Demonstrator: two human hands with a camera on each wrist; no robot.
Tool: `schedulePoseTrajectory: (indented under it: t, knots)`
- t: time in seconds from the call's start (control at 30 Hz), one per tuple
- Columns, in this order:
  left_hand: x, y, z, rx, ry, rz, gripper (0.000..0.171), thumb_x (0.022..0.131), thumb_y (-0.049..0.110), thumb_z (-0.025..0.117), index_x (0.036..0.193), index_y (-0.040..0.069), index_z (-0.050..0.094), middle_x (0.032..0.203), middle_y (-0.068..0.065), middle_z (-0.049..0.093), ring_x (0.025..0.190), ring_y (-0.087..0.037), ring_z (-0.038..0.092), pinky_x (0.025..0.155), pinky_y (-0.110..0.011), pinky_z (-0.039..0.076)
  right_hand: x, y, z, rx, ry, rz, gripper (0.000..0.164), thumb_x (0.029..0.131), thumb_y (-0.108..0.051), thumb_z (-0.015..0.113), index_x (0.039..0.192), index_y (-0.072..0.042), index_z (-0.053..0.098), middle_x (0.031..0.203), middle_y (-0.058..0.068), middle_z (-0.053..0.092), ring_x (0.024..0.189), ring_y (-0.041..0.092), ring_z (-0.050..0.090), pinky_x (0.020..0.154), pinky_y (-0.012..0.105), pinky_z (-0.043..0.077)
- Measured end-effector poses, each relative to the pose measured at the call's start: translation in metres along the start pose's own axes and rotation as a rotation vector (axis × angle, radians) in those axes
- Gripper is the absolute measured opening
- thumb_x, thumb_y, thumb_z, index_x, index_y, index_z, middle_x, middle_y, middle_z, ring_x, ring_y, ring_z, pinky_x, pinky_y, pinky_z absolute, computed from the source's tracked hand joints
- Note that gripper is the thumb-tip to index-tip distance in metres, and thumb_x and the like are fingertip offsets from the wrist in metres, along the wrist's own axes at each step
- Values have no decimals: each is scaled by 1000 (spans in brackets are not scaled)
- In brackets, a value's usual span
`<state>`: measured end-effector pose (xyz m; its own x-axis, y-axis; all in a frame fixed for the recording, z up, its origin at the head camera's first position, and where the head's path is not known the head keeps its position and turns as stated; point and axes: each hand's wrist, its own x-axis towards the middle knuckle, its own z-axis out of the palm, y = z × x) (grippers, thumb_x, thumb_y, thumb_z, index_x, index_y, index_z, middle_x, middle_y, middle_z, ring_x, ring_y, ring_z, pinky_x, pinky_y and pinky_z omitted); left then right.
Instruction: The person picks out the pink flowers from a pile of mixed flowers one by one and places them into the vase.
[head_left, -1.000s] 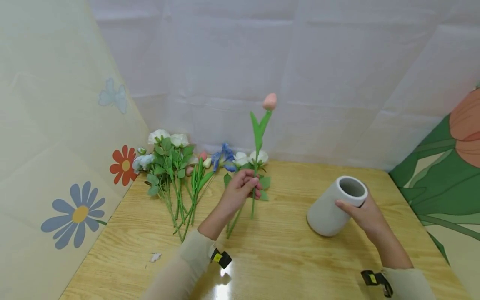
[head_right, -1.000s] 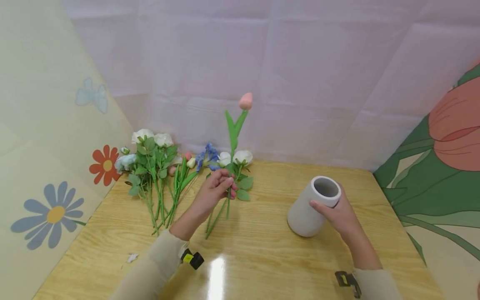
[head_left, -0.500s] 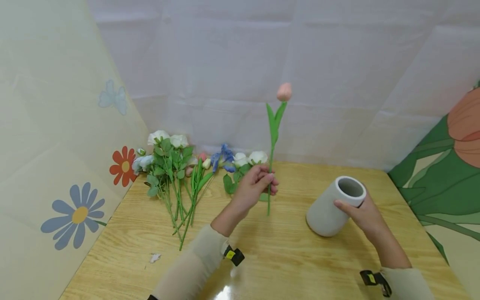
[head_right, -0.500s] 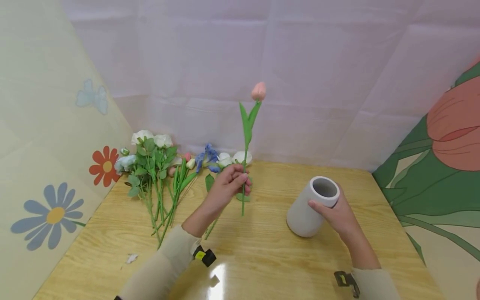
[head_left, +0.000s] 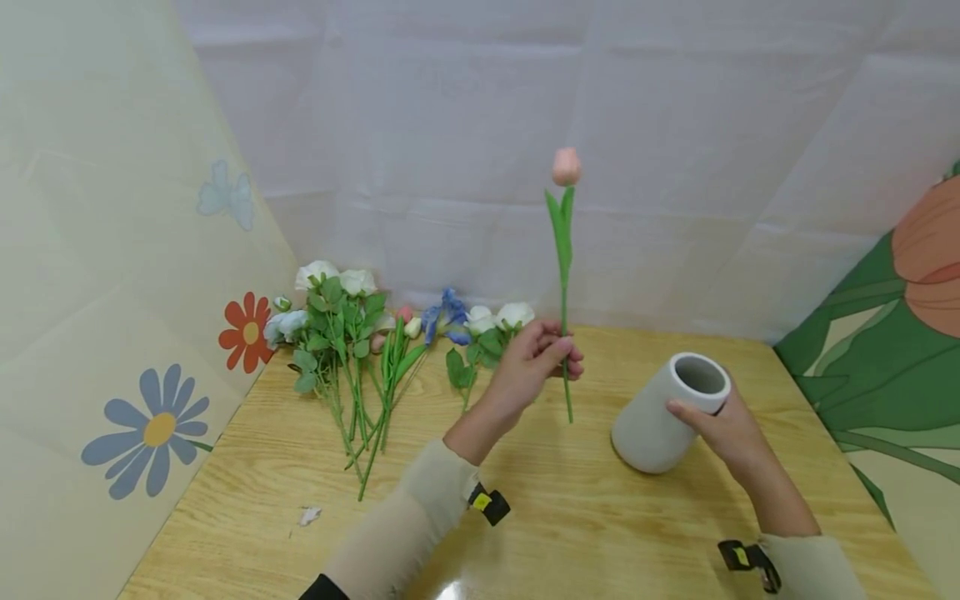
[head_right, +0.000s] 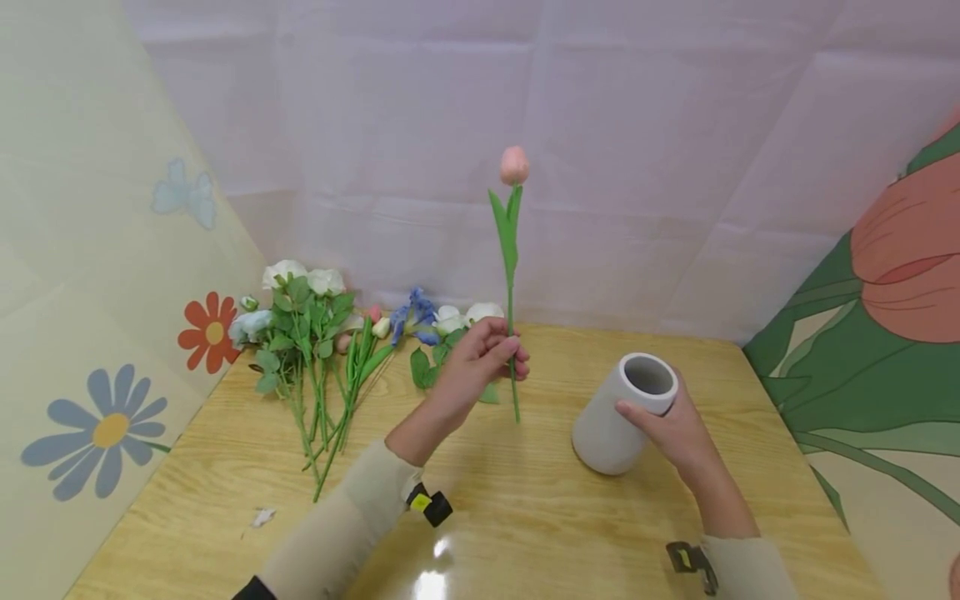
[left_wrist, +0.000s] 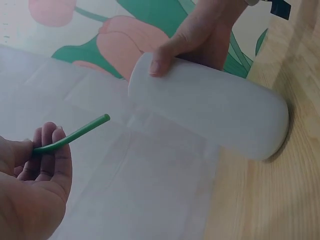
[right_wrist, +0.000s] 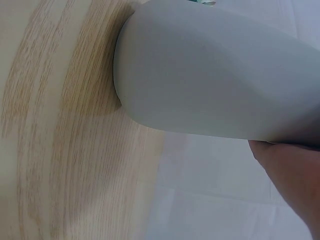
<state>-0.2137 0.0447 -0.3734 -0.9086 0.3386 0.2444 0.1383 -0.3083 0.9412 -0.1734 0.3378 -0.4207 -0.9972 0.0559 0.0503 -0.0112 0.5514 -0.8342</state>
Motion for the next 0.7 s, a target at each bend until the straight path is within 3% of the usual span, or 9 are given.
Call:
schedulePoseTrajectory:
  t: [0.27, 0.6, 0.7]
  knots:
    - [8, 1, 13, -25, -18, 20, 15, 105, 6, 53, 116, -4, 55, 90, -6, 66, 77, -13, 68, 78, -32, 61, -1, -2, 1, 22, -3, 14, 89, 98, -30, 69, 157, 2, 10, 147, 25, 35, 120, 30, 42, 101, 67, 39]
    - [24, 7, 31, -26, -14, 31, 20, 104, 5, 54, 119, -9, 53, 92, -14, 67, 75, -11, 66, 78, -31, 61, -1, -2, 0, 3, -12, 23, 88, 99, -28, 68, 157, 3, 10, 147, 23, 36, 113, 14, 44, 98, 54, 43]
    - [29, 7, 36, -14, -18, 41, 21, 104, 4, 54, 119, -10, 53, 93, -18, 67, 76, -10, 66, 78, -30, 60, 0, -1, -1, 4, -9, 14, 85, 99, -26, 68, 157, 2, 12, 145, 21, 38, 110, 4, 43, 96, 40, 44]
